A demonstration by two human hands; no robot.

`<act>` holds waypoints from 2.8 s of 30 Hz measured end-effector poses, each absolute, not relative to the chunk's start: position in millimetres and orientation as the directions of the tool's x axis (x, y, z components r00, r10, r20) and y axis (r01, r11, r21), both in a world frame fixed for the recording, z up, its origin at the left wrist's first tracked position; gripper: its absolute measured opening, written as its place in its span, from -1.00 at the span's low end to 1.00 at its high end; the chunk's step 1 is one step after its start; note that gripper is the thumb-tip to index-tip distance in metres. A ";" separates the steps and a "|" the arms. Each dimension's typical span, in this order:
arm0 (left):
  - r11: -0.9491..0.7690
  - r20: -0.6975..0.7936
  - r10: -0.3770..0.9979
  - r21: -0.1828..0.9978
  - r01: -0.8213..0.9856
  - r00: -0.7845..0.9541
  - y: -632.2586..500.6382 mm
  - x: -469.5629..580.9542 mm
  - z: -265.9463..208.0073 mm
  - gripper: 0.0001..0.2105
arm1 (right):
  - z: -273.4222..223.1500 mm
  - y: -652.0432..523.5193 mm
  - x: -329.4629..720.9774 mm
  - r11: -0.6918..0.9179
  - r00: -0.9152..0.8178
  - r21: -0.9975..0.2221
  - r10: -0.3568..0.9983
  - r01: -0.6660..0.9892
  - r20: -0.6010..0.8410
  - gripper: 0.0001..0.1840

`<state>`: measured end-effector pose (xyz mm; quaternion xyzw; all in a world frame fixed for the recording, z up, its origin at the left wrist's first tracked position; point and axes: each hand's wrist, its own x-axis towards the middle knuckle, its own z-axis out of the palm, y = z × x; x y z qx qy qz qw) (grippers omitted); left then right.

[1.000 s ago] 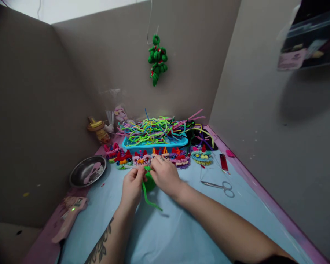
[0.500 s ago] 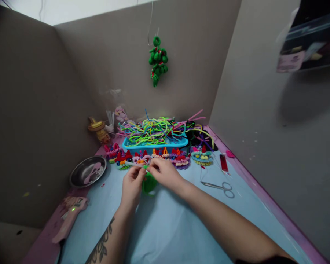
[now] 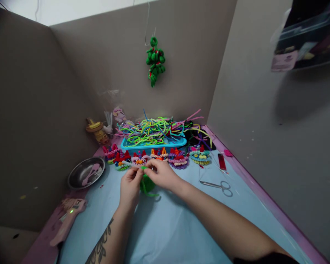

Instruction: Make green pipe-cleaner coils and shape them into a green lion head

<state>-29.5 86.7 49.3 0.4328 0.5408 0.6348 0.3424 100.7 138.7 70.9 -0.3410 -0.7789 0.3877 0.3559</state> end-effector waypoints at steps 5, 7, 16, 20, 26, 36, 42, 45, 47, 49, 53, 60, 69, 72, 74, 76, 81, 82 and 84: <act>-0.161 0.140 0.916 0.987 -0.024 -0.377 88.1 -30.5 48.2 -0.78 | 71.7 141.3 102.7 0.435 -0.470 -0.872 0.833 0.225 0.294 -0.88; -0.148 0.116 0.911 0.988 -0.052 -0.397 87.8 -30.4 48.6 -0.75 | 72.7 141.4 103.3 0.433 -0.431 -0.871 0.849 0.233 0.306 -0.89; -0.060 -0.047 0.946 0.947 -0.316 -0.322 87.8 -26.9 51.7 -0.69 | 73.2 140.8 104.8 0.604 -0.387 -0.702 0.792 0.378 0.473 -0.90; -0.029 -0.122 0.949 0.885 -0.465 -0.289 88.4 -24.4 56.1 -0.66 | 71.0 139.4 107.6 0.655 -0.400 -0.629 0.755 0.420 0.520 -0.92; -0.015 -0.113 0.953 0.908 -0.420 -0.280 87.4 -23.2 55.9 -0.67 | 68.3 134.2 109.4 0.706 -0.442 -0.419 0.694 0.570 0.569 -0.88; -0.097 0.015 0.921 0.977 -0.191 -0.389 89.0 -25.8 43.2 -0.70 | 61.3 130.0 104.3 0.715 -0.424 -0.379 0.671 0.588 0.608 -0.89; -0.175 0.085 0.903 0.968 -0.181 -0.422 89.6 -30.0 41.5 -0.75 | 65.5 133.4 104.0 0.699 -0.473 -0.597 0.711 0.394 0.521 -0.70; -0.185 0.099 0.902 0.968 -0.170 -0.420 90.1 -31.8 41.1 -0.78 | 68.5 134.7 103.7 0.689 -0.515 -0.635 0.707 0.349 0.485 -0.79; -0.192 0.108 0.902 0.967 -0.166 -0.417 90.5 -32.2 41.1 -0.79 | 69.1 135.8 103.4 0.687 -0.526 -0.645 0.704 0.334 0.477 -0.86; -0.197 0.116 0.904 0.967 -0.161 -0.412 90.7 -32.1 41.6 -0.78 | 69.2 137.1 103.3 0.675 -0.516 -0.662 0.713 0.325 0.475 -0.89; -0.195 0.125 0.920 0.968 -0.158 -0.372 90.2 -31.2 45.6 -0.81 | 70.2 139.1 103.7 0.639 -0.457 -0.710 0.747 0.294 0.483 -0.89; -0.155 0.088 0.918 0.977 -0.146 -0.387 87.1 -28.7 53.9 -0.81 | 69.1 139.8 105.2 0.669 -0.373 -0.672 0.740 0.317 0.560 -0.85; -0.098 -0.002 0.926 0.965 -0.245 -0.378 88.6 -26.7 49.2 -0.68 | 64.2 134.9 108.3 0.762 -0.405 -0.397 0.622 0.512 0.671 -0.85; -0.104 0.007 0.925 0.966 -0.237 -0.380 88.9 -26.2 48.5 -0.68 | 65.0 133.3 108.1 0.759 -0.404 -0.369 0.614 0.536 0.678 -0.85; -0.117 0.012 0.920 0.962 -0.246 -0.391 89.0 -26.4 48.5 -0.68 | 64.5 133.4 107.7 0.749 -0.406 -0.397 0.636 0.531 0.657 -0.88; -0.134 0.026 0.914 0.962 -0.240 -0.405 89.2 -27.6 48.0 -0.68 | 63.5 134.2 107.2 0.734 -0.412 -0.446 0.665 0.512 0.622 -0.85; -0.188 0.105 0.892 0.971 -0.149 -0.439 90.2 -32.5 42.8 -0.76 | 63.7 136.5 106.9 0.702 -0.450 -0.562 0.712 0.438 0.539 -0.71; -0.195 0.116 0.891 0.971 -0.140 -0.440 90.5 -33.2 41.5 -0.78 | 64.5 136.7 107.0 0.699 -0.459 -0.578 0.714 0.421 0.529 -0.71; -0.212 0.137 0.888 0.969 -0.126 -0.440 91.1 -34.0 39.2 -0.81 | 66.3 137.4 107.5 0.697 -0.482 -0.599 0.712 0.394 0.511 -0.73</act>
